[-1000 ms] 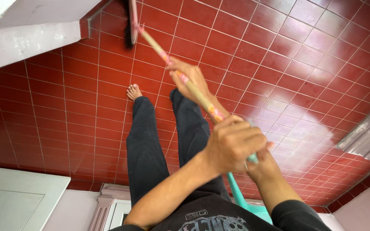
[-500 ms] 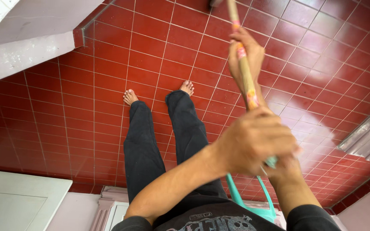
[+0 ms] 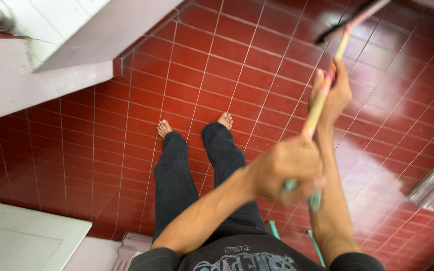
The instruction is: The person sweeps a red-tiled balcony floor using a broom, moving debris toward the edge and then into an adjacent room. The person then walks into the room and places the broom against a wall.
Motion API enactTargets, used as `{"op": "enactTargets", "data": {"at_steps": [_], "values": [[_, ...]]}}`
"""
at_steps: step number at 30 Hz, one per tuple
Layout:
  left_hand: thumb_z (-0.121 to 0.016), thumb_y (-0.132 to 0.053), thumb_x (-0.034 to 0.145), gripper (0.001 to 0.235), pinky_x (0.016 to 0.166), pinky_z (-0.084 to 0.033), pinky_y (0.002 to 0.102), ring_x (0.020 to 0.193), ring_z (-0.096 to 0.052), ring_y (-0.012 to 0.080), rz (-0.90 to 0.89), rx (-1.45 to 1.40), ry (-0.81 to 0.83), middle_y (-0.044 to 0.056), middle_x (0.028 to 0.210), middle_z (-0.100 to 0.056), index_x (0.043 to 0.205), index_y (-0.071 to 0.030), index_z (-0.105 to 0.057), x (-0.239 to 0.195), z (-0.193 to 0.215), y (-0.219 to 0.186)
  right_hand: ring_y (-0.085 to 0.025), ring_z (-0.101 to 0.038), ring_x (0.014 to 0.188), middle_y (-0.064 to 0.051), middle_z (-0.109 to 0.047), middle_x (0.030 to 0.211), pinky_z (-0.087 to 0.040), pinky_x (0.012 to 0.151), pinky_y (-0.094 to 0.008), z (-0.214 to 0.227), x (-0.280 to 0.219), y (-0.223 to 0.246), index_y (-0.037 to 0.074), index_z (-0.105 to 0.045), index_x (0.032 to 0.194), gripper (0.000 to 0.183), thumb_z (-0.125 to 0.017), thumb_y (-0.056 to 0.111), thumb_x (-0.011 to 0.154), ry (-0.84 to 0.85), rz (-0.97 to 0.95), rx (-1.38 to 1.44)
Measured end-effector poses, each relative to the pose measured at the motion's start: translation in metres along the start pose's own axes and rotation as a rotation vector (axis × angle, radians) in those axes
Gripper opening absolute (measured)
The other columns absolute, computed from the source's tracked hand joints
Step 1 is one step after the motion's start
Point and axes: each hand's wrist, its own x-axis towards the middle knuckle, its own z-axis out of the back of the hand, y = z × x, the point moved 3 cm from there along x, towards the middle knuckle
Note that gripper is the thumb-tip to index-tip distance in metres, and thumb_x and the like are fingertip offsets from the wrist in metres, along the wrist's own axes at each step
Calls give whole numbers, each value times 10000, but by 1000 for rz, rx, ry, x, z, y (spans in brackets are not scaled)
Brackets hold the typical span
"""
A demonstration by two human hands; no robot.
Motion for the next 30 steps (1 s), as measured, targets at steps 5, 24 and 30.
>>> {"op": "enactTargets", "data": {"at_steps": [5, 24, 30], "values": [[-503, -144, 1115, 379, 851, -532, 429, 762, -583, 314, -83, -132, -9, 130, 814, -573, 766, 5, -516, -16, 26, -148, -322, -692, 1163, -300, -598, 1421, -555, 975, -378, 65, -31, 104, 37, -666, 1318, 366, -754, 198, 1002, -64, 60, 115], [-494, 33, 1014, 265, 512, -482, 237, 551, -587, 83, 442, 103, -208, 17, 696, -609, 886, 59, -724, -258, 56, -392, -408, -621, 1241, -201, -630, 1388, -538, 988, -489, 3, -308, 473, 81, -708, 1062, 180, -616, 137, 918, 1097, 810, 430], [-506, -1, 958, 189, 516, -474, 259, 547, -568, 109, -131, 464, -407, 23, 673, -570, 826, 23, -639, -245, 83, -452, -436, -574, 1291, -189, -637, 1387, -523, 1039, -462, 44, -318, 507, 60, -694, 1043, 192, -651, 96, 860, 1106, 944, 311]]}}
